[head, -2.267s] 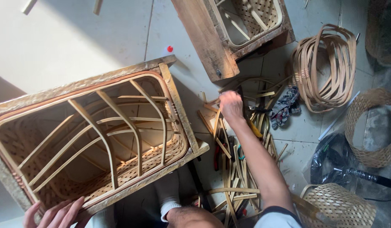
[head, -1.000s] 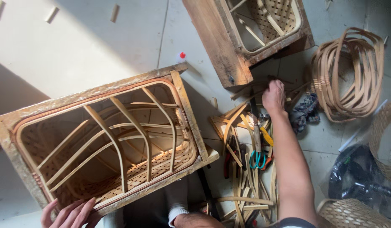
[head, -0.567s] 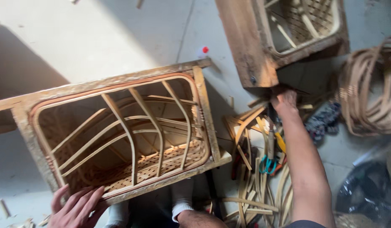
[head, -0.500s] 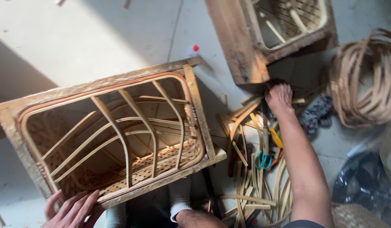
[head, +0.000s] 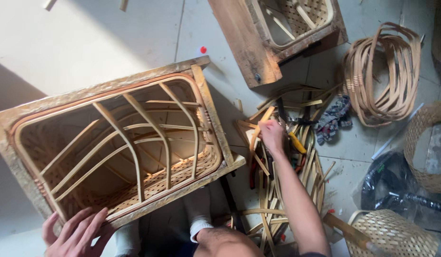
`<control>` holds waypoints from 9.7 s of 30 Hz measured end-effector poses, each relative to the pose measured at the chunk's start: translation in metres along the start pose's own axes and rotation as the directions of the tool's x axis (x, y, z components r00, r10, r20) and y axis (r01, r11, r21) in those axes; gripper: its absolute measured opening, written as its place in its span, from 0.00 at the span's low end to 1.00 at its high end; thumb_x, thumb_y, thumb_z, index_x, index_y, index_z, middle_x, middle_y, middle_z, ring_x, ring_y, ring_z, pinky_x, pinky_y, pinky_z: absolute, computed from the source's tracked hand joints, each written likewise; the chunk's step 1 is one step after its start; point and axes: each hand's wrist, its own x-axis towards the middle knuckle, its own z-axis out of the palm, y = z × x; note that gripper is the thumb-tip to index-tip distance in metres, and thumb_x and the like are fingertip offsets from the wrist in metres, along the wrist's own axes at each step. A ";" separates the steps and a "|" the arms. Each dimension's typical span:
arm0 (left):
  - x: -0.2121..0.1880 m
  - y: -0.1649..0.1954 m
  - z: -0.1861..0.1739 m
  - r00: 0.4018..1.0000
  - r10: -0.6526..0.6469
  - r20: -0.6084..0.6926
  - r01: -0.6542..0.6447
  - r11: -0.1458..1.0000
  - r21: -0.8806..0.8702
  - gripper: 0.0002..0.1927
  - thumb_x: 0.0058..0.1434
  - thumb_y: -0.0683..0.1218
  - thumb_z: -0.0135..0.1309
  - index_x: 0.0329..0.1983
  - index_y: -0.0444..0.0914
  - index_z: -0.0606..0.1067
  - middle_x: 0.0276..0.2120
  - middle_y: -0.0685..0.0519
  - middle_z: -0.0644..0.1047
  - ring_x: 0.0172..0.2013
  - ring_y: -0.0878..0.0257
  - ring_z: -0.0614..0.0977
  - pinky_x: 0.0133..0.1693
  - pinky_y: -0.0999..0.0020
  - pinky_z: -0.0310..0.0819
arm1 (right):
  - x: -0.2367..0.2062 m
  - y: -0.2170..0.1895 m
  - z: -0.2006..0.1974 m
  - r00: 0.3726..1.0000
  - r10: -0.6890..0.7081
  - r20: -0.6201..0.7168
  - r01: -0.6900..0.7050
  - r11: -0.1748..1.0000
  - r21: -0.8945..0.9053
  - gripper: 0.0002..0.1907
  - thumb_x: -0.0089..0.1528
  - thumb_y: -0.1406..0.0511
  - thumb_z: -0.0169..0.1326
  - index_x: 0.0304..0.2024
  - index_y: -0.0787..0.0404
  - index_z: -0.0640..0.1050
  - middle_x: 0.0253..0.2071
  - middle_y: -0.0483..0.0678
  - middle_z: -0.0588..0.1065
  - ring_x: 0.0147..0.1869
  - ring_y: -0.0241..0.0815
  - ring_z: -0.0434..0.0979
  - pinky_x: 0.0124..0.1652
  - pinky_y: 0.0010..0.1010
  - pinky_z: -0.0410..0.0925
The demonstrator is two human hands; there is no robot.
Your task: The person sits on the floor assembling a woven bamboo basket held in a wooden frame. They trim bamboo strips with pliers, tap the curved bamboo ribs into place with a hammer, and squeeze glue from a small bottle along the basket rim to secure the strips.
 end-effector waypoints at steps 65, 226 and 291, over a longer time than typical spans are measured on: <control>0.223 -0.084 -0.083 0.915 0.402 -0.041 -0.395 0.911 0.116 0.24 0.62 0.36 0.52 0.63 0.36 0.74 0.65 0.47 0.74 0.68 0.51 0.71 0.68 0.50 0.62 | -0.195 -0.242 0.242 0.589 -0.545 0.596 0.752 0.639 -0.160 0.20 0.66 0.60 0.56 0.58 0.61 0.77 0.46 0.56 0.76 0.30 0.46 0.81 0.30 0.32 0.76; 0.115 0.001 -0.004 0.746 -0.569 0.346 0.304 -0.171 -0.937 0.34 0.58 0.40 0.61 0.69 0.36 0.68 0.63 0.48 0.76 0.55 0.65 0.79 0.59 0.66 0.74 | -0.051 -0.357 0.252 0.475 -0.512 0.715 0.802 0.587 -0.112 0.23 0.73 0.58 0.40 0.71 0.52 0.66 0.20 0.44 0.73 0.16 0.36 0.70 0.19 0.31 0.68; 0.092 -0.004 -0.056 0.932 0.337 0.129 -0.335 0.941 -0.040 0.41 0.50 0.40 0.57 0.70 0.53 0.68 0.47 0.50 0.77 0.54 0.56 0.75 0.68 0.42 0.51 | -0.238 0.082 0.032 0.997 0.080 0.015 -0.073 0.965 -0.253 0.25 0.61 0.64 0.60 0.62 0.61 0.76 0.49 0.59 0.82 0.50 0.42 0.83 0.50 0.32 0.73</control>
